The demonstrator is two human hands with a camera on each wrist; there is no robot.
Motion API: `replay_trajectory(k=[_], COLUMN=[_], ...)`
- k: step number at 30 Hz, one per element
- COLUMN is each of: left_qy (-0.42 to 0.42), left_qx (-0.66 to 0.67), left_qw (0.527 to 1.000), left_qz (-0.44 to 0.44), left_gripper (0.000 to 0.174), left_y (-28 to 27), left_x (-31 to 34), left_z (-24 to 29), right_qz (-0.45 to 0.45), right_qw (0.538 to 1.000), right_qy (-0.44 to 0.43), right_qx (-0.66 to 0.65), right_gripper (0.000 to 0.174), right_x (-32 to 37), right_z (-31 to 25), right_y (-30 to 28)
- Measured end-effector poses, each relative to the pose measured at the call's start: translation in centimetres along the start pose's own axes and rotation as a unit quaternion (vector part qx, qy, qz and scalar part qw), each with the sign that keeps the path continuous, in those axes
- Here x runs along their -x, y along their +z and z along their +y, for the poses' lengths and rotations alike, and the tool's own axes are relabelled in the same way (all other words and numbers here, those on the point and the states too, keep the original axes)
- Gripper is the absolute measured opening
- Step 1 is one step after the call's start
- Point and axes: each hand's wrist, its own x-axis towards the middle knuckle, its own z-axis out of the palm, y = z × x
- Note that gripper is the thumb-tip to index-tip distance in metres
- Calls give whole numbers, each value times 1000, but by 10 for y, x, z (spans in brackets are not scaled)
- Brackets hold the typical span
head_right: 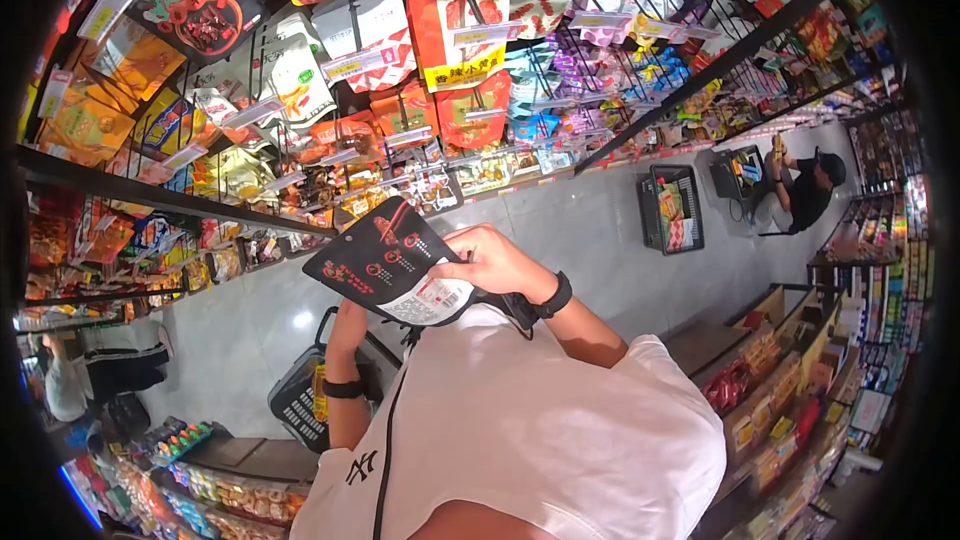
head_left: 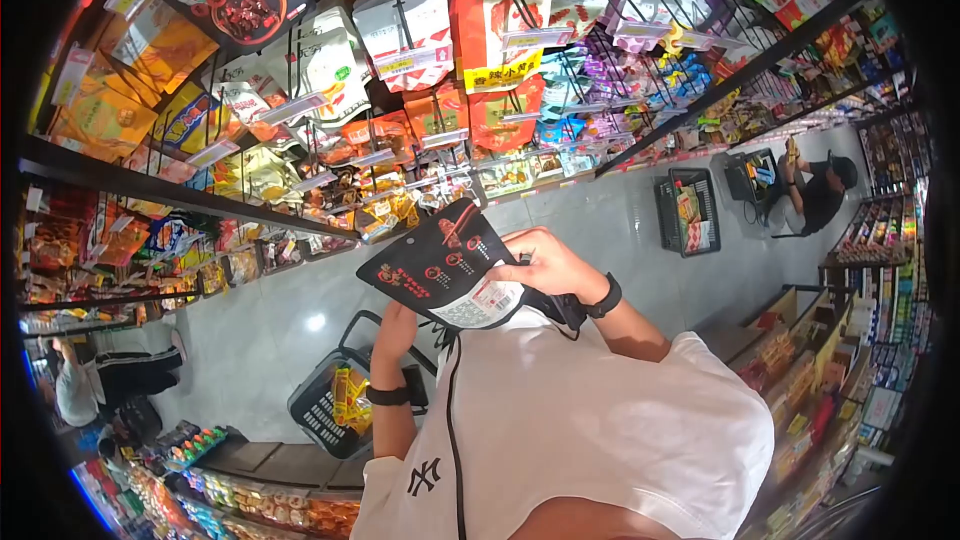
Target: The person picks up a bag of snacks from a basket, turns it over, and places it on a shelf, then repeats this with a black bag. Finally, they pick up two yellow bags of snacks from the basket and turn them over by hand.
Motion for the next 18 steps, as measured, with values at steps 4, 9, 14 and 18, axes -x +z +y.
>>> replay_trajectory(k=[4, 9, 14, 18], left_qy=[19, 59, 89, 88], left_qx=[176, 252, 86, 74], left_qw=[984, 964, 989, 989], left_qz=[-18, -51, -76, -93], left_gripper=[52, 52, 51, 51], left_y=[11, 22, 26, 33], left_x=[-4, -15, -10, -12], left_z=[6, -24, -20, -13], right_qz=[69, 118, 141, 148], right_qw=[997, 992, 988, 987], right_qy=[28, 38, 57, 37], right_qx=[-36, -8, -17, -51], right_gripper=[18, 20, 24, 28], right_x=[10, 25, 35, 36], right_z=[5, 6, 9, -1], right_y=[15, 21, 24, 24])
